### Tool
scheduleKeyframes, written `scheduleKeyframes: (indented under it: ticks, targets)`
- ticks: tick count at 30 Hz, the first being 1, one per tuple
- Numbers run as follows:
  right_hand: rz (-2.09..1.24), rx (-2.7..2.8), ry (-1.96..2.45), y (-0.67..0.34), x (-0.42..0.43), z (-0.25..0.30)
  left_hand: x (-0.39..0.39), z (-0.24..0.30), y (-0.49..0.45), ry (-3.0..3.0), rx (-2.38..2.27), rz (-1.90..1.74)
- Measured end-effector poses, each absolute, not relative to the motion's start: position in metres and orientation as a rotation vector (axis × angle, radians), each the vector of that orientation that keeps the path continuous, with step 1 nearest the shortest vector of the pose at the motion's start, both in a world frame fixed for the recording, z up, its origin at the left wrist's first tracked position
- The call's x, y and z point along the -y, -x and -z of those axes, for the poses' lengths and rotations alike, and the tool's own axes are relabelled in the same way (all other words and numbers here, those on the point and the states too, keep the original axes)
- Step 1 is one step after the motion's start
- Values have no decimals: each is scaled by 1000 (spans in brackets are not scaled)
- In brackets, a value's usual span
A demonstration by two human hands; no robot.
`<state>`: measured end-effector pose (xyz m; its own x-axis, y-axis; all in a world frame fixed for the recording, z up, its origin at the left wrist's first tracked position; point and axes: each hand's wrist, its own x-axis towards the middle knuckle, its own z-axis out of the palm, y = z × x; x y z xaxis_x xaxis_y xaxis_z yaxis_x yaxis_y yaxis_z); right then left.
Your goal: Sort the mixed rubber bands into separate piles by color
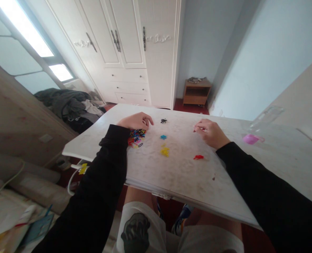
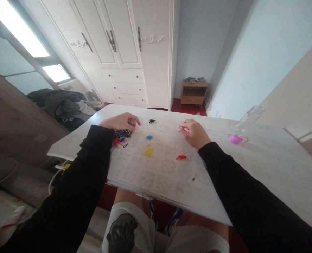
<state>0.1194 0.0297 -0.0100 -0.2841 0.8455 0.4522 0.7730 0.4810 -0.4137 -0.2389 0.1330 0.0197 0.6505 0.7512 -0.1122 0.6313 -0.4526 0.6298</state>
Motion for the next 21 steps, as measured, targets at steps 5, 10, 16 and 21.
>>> scheduleKeyframes:
  ticks: [5, 10, 16, 21]
  targets:
    - [-156, 2107, 1339, -119, -29, 10, -133, -19, 239, -2248, -1066, -273]
    - [-161, 2108, 1332, -118, -29, 9, -133, -19, 237, -2248, -1020, -366]
    - [-157, 2110, 1339, -117, -29, 10, -129, -21, 230, -2152, -987, -514]
    - [-149, 2114, 1331, -118, -29, 8, -128, -19, 228, -2115, -996, -605]
